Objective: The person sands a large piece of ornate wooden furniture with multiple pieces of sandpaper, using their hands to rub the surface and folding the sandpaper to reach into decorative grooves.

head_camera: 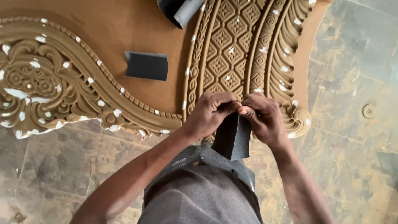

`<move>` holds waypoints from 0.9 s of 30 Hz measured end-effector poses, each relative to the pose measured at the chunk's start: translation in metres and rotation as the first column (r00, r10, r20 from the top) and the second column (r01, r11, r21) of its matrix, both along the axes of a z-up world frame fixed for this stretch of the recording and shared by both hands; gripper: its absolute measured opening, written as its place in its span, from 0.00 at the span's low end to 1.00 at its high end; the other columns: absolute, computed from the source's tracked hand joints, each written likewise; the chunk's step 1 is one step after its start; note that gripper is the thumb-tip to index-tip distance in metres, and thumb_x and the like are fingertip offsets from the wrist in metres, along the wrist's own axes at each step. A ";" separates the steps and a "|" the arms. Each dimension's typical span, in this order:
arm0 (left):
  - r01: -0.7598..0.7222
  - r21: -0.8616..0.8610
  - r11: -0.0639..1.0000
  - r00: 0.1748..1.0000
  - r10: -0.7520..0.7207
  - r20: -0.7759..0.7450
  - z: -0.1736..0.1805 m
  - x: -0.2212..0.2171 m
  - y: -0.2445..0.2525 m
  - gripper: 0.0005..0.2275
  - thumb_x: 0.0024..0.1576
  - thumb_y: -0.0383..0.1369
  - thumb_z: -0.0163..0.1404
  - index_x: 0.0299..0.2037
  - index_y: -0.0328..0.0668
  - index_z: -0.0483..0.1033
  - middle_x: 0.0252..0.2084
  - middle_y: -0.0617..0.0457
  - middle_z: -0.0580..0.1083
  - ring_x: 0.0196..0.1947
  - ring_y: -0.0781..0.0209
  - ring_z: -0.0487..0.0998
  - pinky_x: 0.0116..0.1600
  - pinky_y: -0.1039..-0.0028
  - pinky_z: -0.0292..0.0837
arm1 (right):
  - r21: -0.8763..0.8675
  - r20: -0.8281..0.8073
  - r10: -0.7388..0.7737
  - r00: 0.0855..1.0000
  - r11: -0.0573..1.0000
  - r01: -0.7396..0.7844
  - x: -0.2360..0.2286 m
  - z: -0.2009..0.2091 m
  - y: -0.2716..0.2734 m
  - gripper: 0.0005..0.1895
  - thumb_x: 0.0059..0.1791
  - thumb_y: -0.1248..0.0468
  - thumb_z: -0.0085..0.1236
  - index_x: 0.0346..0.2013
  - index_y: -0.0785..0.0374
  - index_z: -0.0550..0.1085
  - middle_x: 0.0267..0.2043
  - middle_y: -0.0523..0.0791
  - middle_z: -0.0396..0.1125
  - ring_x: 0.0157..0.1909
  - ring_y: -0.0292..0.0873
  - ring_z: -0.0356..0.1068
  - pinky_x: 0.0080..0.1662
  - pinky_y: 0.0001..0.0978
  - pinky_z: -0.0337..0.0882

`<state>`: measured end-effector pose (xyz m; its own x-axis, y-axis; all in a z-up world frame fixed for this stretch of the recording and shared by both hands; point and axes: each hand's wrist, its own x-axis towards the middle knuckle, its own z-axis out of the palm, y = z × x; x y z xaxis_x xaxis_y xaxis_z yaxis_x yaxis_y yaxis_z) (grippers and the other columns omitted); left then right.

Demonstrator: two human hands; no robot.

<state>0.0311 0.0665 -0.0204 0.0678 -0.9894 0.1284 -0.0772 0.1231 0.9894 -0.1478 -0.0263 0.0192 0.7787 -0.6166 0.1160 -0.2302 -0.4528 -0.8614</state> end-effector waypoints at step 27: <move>-0.197 0.054 0.979 0.968 0.185 0.172 -0.005 0.030 -0.030 0.07 0.62 0.26 0.54 0.49 0.41 0.79 0.40 0.50 0.82 0.31 0.63 0.83 0.31 0.72 0.76 | 0.743 0.131 -0.538 0.833 0.609 0.276 -0.015 -0.055 0.000 0.10 0.59 0.64 0.59 0.48 0.70 0.78 0.40 0.45 0.74 0.40 0.37 0.71 0.46 0.27 0.72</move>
